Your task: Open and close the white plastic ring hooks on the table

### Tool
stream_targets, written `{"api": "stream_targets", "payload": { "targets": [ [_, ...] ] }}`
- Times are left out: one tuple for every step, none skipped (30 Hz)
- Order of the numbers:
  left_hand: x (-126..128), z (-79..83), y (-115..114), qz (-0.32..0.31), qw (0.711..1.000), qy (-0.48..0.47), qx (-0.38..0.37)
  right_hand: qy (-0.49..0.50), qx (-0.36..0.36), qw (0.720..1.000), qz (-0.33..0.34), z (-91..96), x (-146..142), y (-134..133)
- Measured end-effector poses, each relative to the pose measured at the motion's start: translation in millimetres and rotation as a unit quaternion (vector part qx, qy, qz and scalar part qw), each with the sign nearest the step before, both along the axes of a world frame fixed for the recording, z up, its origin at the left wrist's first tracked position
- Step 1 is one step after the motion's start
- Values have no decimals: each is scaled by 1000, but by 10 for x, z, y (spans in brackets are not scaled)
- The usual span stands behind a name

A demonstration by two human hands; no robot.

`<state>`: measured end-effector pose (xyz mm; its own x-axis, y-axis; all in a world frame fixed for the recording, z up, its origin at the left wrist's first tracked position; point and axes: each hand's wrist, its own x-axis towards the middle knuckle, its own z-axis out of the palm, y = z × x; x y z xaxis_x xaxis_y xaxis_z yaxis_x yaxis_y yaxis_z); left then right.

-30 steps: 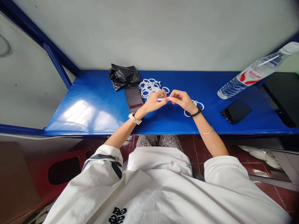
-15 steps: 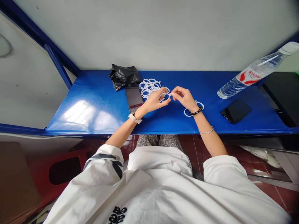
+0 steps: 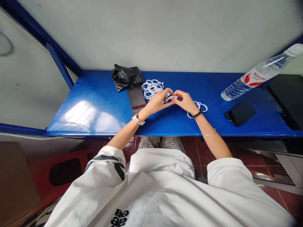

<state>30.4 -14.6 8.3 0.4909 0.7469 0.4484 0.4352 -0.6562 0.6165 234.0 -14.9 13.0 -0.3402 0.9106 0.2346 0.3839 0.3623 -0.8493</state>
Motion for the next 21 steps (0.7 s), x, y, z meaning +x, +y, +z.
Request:
{"api": "stream_targets", "payload": {
  "targets": [
    [-4, 3, 4, 1, 1000, 2, 5, 0, 4, 1000, -10, 4, 3, 2],
    [-8, 7, 8, 3, 1000, 3, 10, 0, 9, 1000, -21, 10, 8, 5],
    [-11, 13, 12, 4, 1000, 5, 16, 1, 14, 999, -33, 17, 13, 8],
    [-13, 19, 15, 5, 1000, 8, 21, 2, 21, 999, -42, 23, 18, 11],
    [-14, 25, 17, 6, 1000, 12, 25, 2, 28, 998, -49, 28, 23, 15],
    [-15, 30, 19, 6, 999, 15, 29, 2, 36, 998, -54, 32, 27, 19],
    [-15, 35, 20, 6, 999, 18, 31, -1, 43, 997, -57, 34, 31, 22],
    [-14, 38, 21, 6, 999, 20, 33, -6, 50, 997, -59, 35, 34, 24],
    [-13, 41, 21, 7, 999, 22, 33, -13, 56, 996, -61, 34, 37, 26],
    [-13, 43, 21, 9, 999, 22, 33, -22, 60, 996, -63, 32, 38, 27],
    [-12, 45, 21, 10, 999, 23, 32, -32, 63, 995, -64, 29, 39, 27],
    [-11, 46, 21, 11, 999, 21, 31, -43, 65, 995, -63, 26, 39, 26],
    [-11, 46, 21, 11, 999, 19, 31, -53, 65, 995, -60, 22, 38, 24],
    [-12, 46, 22, 11, 999, 15, 32, -64, 65, 994, -54, 19, 36, 22],
    [-13, 44, 24, 12, 999, 11, 34, -76, 64, 994, -47, 15, 33, 19],
    [-16, 41, 27, 13, 999, 8, 37, -89, 63, 993, -38, 12, 28, 16],
    [-19, 36, 32, 16, 999, 5, 40, -104, 64, 992, -28, 10, 22, 11],
    [-22, 30, 38, 19, 999, 3, 43, -119, 66, 991, -16, 9, 13, 6],
    [-27, 24, 45, 23, 999, 1, 46, -132, 68, 989, -2, 8, 4, -1],
    [-32, 17, 53, 28, 998, -1, 48, -144, 68, 987, 12, 8, -7, -9],
    [-36, 11, 61, 32, 998, -4, 51, -152, 67, 986, 26, 10, -17, -18]
  ]
}}
